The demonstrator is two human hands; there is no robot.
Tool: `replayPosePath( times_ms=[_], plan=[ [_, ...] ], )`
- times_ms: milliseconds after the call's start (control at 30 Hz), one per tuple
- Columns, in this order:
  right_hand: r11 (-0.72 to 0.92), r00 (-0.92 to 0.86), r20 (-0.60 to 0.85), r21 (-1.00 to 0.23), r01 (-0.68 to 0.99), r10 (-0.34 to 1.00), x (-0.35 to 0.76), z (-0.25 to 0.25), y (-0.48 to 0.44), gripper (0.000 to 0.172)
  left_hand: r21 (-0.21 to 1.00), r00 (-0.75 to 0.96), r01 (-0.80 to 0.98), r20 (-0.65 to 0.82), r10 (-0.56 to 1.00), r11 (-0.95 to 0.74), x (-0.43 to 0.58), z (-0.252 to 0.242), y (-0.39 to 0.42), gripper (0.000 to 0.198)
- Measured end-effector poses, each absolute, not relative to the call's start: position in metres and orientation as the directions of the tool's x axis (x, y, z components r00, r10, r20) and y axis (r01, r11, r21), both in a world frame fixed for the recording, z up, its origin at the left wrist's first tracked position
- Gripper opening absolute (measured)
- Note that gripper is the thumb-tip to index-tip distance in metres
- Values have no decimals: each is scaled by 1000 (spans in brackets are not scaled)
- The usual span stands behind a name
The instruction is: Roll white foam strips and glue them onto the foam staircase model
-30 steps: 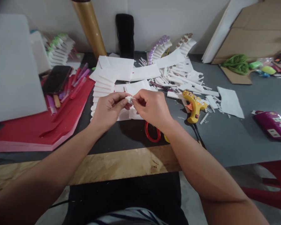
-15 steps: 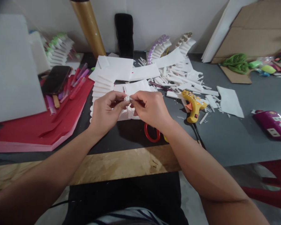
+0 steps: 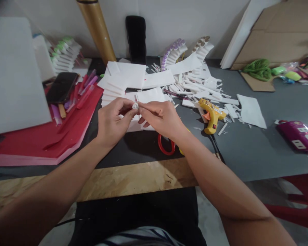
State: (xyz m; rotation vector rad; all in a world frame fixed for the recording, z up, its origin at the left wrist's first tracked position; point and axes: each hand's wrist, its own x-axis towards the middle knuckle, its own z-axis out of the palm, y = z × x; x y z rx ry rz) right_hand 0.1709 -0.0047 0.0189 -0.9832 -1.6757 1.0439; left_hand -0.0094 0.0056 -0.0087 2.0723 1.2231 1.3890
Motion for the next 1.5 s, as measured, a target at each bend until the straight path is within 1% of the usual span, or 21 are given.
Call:
replayPosePath(
  times_ms=[100,200,267,367,433,533,633,700,867,1000,1200,1367,1500],
  plan=[
    [340,-250,289,-920,196,924,170,18,-3,29,668,120,500,577,808,-552,-10,-10,7,13],
    [350,-219,304,-912,216,927,169,19,-2,28,663,120,509,576,808,-548,-8,-9,6,12],
    [302,-198,268,-939,164,943,168,19,-2,27,663,126,499,582,804,-558,-7,-7,5,12],
    [149,-163,148,-989,-3,976,165,18,-2,22,672,136,478,578,804,-565,-6,-5,5,11],
    [81,-143,94,-992,-92,985,164,17,-1,16,690,138,452,572,808,-566,-5,-6,5,10],
    [65,-121,80,-989,-130,989,164,14,1,11,720,126,415,559,819,-555,-5,-8,5,10],
    [54,-112,70,-989,-137,991,165,11,3,9,751,125,388,532,837,-535,-4,-8,5,12],
    [53,-98,68,-987,-152,993,166,10,4,9,784,132,339,507,852,-520,-4,-7,5,14],
    [137,-84,145,-986,-97,986,165,12,3,9,903,55,144,402,914,-405,0,-5,7,10],
    [140,-77,147,-985,-98,986,163,11,3,11,944,15,21,328,944,-329,3,-8,9,12],
    [159,-92,170,-981,-109,981,162,9,4,10,942,-18,25,334,942,-333,3,-4,6,12],
    [199,-69,203,-978,-58,977,162,13,1,9,942,15,48,331,944,-331,3,-1,4,13],
    [202,-54,203,-979,-18,978,162,15,0,7,934,27,63,350,936,-351,3,-1,2,12]
  ],
)
